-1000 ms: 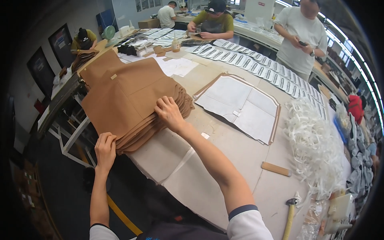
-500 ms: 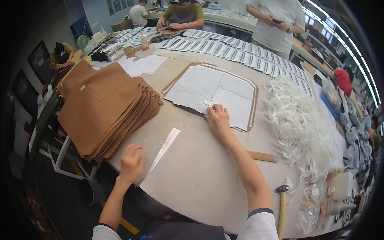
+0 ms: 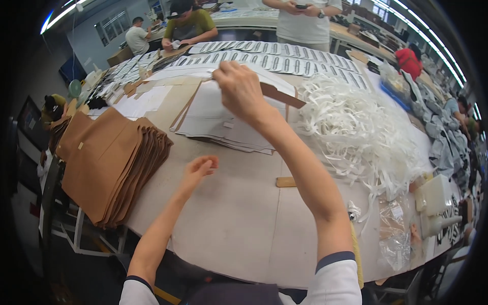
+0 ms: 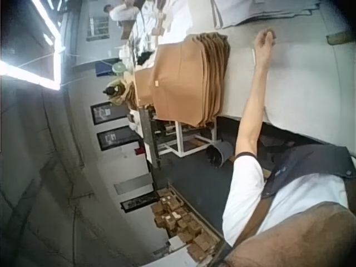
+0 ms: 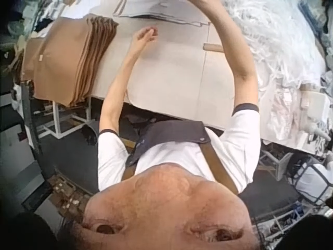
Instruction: Folding and hammering the edges of leather pieces for bag or wallet construction.
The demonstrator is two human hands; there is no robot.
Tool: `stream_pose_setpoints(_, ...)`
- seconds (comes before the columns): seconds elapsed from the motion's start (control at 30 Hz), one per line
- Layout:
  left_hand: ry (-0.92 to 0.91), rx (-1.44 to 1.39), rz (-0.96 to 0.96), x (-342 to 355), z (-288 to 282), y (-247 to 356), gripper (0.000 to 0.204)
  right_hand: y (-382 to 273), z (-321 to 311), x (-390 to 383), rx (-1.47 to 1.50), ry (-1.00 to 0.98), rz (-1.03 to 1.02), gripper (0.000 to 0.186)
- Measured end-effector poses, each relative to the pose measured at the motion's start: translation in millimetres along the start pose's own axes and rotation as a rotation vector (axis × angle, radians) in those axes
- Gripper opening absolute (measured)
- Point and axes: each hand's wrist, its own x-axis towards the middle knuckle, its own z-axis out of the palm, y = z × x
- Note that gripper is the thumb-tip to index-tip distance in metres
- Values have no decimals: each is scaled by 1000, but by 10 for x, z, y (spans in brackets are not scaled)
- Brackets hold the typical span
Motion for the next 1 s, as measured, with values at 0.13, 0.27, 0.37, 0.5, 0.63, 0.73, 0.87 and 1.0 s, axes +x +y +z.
stream_pose_setpoints(0.13,-185,-533,-201,-94,-179,76,45,-900,-1103,-556,-18,-214,-191,22)
stream_pose_setpoints(0.27,-181,-18,136,-367,-713,-327,66,-1932,-1687,-1396,155,-562,-221,16)
stream_pose_setpoints(0.37,-222,-801,-404,-318,-761,-180,79,-2107,-1920,-1869,499,-748,54,14)
stream_pose_setpoints(0.5,-277,-612,-428,-278,-705,7,73,-781,-1932,-2031,191,-474,436,41)
stream_pose_setpoints(0.63,-311,-124,-389,-59,-562,29,54,-56,-1945,-2864,-122,-747,557,57)
stream_pose_setpoints(0.73,-245,18,-360,-119,-443,33,50,47,-1986,-3084,23,-765,686,60)
stream_pose_setpoints(0.87,-195,71,-267,-294,-393,38,44,164,-1983,-3121,60,-741,731,49)
stream_pose_setpoints(1.0,-204,75,-245,-427,-460,45,42,131,-2017,-3183,30,-666,681,42)
